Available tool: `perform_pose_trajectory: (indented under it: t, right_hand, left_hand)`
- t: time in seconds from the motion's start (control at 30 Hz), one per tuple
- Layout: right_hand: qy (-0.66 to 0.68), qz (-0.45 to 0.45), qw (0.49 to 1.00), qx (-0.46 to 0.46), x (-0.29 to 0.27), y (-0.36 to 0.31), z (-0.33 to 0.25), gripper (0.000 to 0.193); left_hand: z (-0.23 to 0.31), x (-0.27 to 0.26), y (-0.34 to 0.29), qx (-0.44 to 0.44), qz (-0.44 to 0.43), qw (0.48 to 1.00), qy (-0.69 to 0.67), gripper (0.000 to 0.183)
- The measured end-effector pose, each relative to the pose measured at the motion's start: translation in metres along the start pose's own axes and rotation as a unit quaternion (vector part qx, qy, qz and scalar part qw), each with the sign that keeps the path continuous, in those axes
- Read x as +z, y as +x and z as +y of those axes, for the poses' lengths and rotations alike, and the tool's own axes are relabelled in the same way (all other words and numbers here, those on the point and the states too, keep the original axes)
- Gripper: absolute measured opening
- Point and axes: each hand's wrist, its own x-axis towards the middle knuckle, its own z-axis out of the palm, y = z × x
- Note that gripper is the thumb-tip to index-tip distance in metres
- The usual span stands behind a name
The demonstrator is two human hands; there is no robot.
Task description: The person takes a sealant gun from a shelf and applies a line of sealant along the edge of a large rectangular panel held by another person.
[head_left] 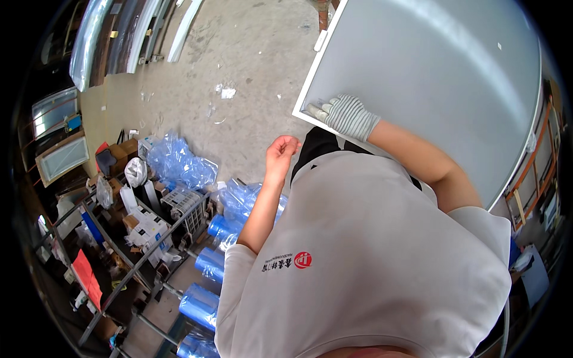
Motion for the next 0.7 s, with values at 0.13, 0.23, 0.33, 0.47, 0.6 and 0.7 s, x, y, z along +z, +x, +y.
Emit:
perform_pose_trajectory:
  t: [0.13,0.23,0.33,0.47,0.6,0.7]
  right_hand:
    - [0.072,0.067,0.993,0.067,0.006,-0.007,-0.005,0.035]
    - [0.141,0.028,0.973,0.179,-0.009,-0.004,0.0,0.034]
    - [0.143,-0.007,0.956,0.257,-0.008,0.005,0.002,0.034]
    - [0.088,-0.027,0.972,0.214,0.001,0.005,-0.004,0.031]
    - [0.09,-0.06,0.98,0.166,0.003,0.009,-0.01,0.03]
    - [0.07,-0.061,0.99,0.105,0.0,0.009,0.0,0.031]
  left_hand:
    - [0.005,0.002,0.004,0.009,-0.022,1.0,0.02,0.015]
    - [0.011,0.002,0.003,0.017,-0.014,0.999,0.028,0.015]
    - [0.01,-0.001,0.002,0.011,-0.001,1.0,0.016,0.015]
    - [0.005,-0.003,-0.003,0.017,0.002,1.0,0.006,0.013]
    - [0.001,-0.004,-0.005,0.009,0.007,1.0,0.006,0.014]
    - [0.003,-0.004,-0.003,0.016,0.0,1.0,0.001,0.013]
